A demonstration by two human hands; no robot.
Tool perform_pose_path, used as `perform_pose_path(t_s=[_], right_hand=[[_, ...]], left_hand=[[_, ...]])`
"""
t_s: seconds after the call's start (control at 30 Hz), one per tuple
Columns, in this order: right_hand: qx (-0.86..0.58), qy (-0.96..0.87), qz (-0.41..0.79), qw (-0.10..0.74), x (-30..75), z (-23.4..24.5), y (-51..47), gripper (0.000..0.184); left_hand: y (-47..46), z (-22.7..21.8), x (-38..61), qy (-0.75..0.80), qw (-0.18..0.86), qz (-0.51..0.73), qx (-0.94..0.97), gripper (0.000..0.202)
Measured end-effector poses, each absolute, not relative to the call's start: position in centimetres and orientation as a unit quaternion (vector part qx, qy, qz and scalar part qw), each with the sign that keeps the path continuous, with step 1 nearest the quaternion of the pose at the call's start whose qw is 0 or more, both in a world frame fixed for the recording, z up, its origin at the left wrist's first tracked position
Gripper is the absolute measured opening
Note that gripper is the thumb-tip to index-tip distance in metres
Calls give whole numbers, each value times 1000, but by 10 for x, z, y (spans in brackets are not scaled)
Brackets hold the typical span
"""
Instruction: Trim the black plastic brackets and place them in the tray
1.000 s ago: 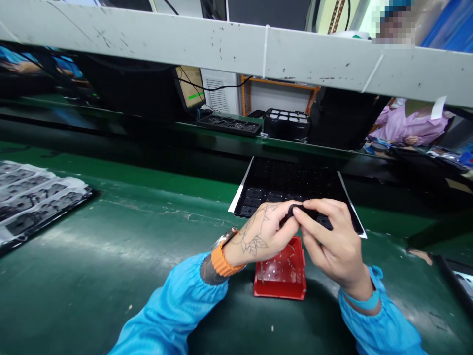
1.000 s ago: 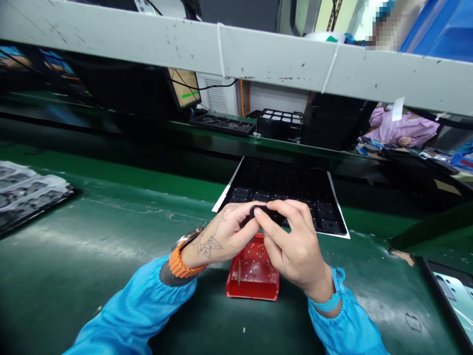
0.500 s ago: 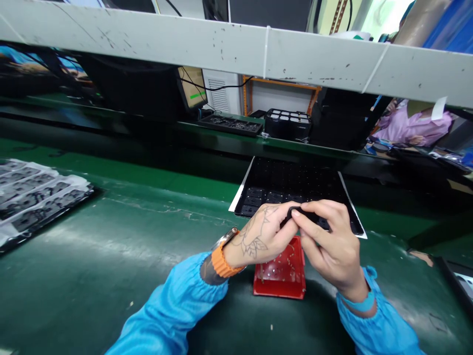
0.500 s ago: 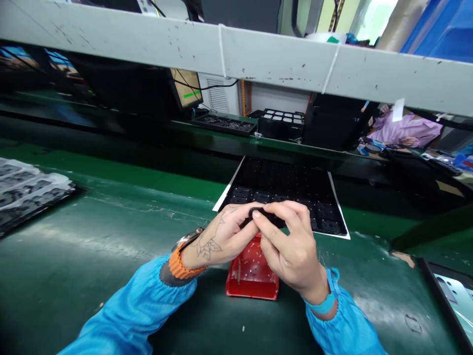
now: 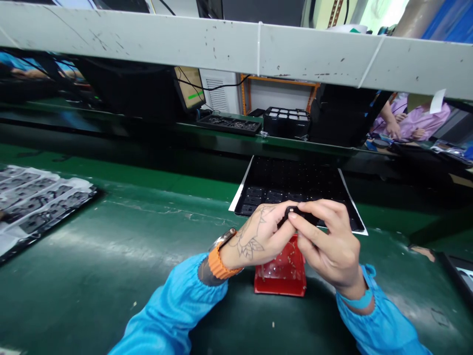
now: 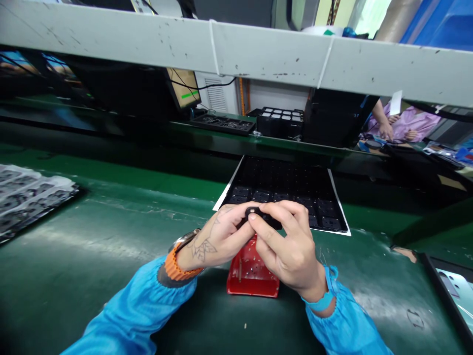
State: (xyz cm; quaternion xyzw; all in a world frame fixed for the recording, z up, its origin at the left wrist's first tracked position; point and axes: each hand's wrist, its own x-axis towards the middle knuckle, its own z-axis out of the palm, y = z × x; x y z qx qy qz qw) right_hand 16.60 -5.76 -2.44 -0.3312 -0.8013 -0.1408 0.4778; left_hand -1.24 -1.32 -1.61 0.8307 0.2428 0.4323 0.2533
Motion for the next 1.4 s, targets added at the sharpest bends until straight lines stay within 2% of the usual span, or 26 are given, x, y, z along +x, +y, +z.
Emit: perform_pose_path(t_s=[0.37,0.6,0.73,0.87,1.0,1.23,1.4], right_hand=[[-331,-784,-129,509,166,-22,-57,41],[-326,-787,-126,509,168,-20,-58,34],[-343,-771,-115,524,168,-19,-56,29],[-366,-748,-78,548,169,-18,-54,20],[-371,-752,-96,536,170,-16,-54,17],[-377,-755,-147,516,169,-16,-55,15],[-366,-749,-197,516,168,-20,-57,17]], left_hand=[[-14,-7,-14,227,303,409,831,16],[-15,-7,-14,214,325,408,826,15],[-15,-5,-15,247,344,389,818,26],[-18,-5,-12,254,313,379,833,22],[-20,-8,-9,238,292,387,841,12],[-23,-18,-5,239,204,429,847,32],[-26,-24,-2,228,137,448,854,36]])
